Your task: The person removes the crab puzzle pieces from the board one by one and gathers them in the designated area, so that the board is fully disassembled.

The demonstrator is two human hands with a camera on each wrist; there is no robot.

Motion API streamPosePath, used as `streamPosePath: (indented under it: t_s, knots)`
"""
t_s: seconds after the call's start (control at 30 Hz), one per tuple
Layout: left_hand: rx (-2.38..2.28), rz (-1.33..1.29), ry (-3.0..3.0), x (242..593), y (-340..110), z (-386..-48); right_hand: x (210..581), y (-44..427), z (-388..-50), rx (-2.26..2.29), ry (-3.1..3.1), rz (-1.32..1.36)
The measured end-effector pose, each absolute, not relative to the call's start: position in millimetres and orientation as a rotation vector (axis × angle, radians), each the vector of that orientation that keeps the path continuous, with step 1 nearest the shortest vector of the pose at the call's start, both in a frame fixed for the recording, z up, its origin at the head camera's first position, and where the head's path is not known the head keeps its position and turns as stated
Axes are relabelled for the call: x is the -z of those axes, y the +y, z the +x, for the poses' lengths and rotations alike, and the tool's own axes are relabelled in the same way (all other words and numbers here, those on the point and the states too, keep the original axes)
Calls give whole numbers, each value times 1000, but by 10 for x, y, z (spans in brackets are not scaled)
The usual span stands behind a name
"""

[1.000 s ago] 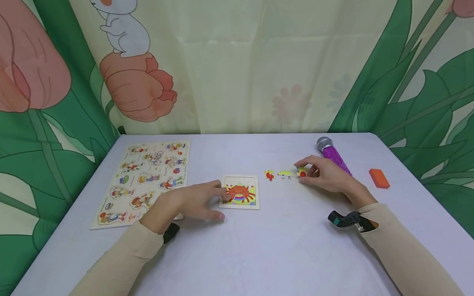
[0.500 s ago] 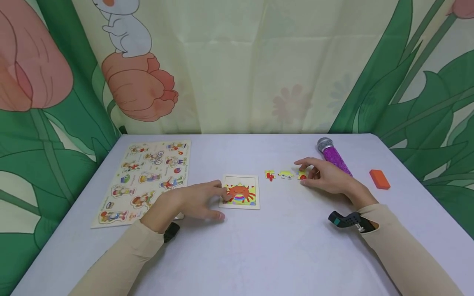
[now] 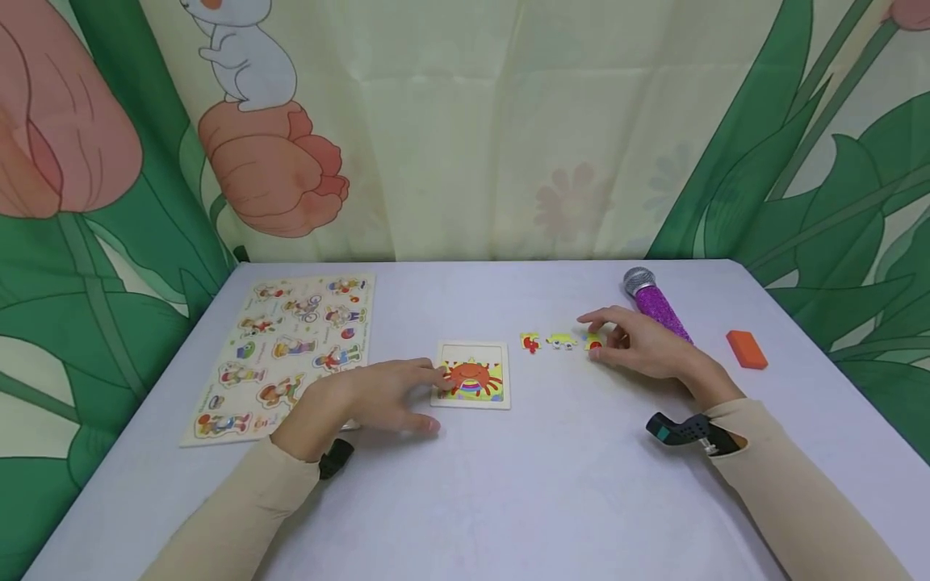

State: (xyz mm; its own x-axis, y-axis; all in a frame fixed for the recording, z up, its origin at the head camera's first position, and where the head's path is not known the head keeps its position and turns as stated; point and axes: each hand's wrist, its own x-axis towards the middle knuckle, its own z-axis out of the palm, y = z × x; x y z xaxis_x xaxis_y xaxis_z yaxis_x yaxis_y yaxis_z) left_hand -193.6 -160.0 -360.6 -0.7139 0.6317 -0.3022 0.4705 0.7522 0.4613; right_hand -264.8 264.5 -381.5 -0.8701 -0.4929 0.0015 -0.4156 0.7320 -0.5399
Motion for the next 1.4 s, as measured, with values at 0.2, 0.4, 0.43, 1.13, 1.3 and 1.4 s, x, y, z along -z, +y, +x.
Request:
streamPosePath:
  t_s: [0.2, 0.4, 0.43, 1.13, 1.3, 1.4]
  knots:
    - [-484, 847, 2511, 3582, -1608, -1914, 3743, 2604, -2604, 814, 2797, -809]
    - [-440, 852, 2491, 3534, -1587, -1904, 3698, 2476, -2593, 837, 2799, -876]
    - [-440, 840, 2489, 3528, -1582, -1902, 3694, 2447, -2595, 843, 2797, -891]
    - [-408, 925, 2465, 3533, -1383, -1848, 3633, 1816, -2695, 881, 2700, -1110]
    - [-351, 911, 2486, 3519, -1374, -1841, 3662, 1664, -2705, 893, 2665, -1151]
    - [-365, 925, 2491, 3521, -1386, -1852, 3683, 1585, -2713, 900, 2643, -1174]
